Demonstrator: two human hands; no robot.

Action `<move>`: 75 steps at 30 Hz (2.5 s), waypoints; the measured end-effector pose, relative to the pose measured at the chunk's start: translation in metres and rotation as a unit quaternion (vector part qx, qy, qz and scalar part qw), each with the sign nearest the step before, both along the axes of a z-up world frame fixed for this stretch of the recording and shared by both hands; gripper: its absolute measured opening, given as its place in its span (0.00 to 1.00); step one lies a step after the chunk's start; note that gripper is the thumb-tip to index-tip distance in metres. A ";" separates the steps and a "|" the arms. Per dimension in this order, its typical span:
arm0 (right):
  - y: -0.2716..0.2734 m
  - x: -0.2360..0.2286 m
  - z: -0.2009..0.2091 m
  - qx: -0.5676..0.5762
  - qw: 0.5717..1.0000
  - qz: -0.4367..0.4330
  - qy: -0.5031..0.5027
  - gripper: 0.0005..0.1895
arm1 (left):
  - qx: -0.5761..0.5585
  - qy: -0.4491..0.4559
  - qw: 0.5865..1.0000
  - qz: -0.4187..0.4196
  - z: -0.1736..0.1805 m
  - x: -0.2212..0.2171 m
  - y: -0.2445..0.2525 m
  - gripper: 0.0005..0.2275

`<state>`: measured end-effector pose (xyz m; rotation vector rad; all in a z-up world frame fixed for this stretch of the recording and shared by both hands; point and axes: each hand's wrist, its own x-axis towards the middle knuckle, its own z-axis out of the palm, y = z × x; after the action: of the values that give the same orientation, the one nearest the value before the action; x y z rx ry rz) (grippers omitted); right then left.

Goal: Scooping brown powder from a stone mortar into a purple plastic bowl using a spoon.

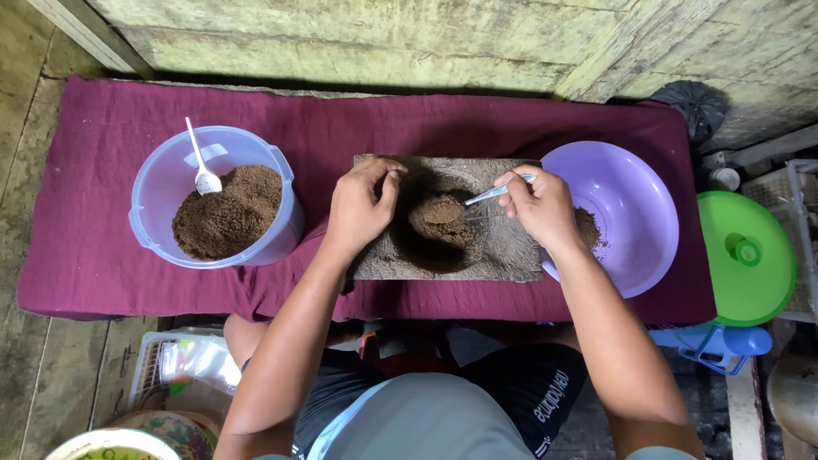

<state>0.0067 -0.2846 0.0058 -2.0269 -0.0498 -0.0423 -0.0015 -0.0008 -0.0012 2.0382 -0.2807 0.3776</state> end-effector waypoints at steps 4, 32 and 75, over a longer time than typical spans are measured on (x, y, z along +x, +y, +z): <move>0.005 0.000 0.014 0.063 0.998 -0.012 0.012 0.11 | -0.122 0.020 0.992 0.001 0.009 -0.007 -0.008 0.09; -0.097 -0.013 0.076 0.156 0.979 -0.114 -0.067 0.10 | -0.703 0.341 0.613 -0.119 0.024 0.003 -0.189 0.35; -0.210 -0.071 -0.124 -0.245 0.930 -0.196 -0.192 0.10 | 0.565 0.247 0.763 -0.195 -0.085 0.144 -0.324 0.30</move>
<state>-0.0645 -0.4946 -0.1184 -2.4704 0.1100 -0.7469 0.1428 -0.3250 -0.0867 3.0279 -0.6999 -0.8105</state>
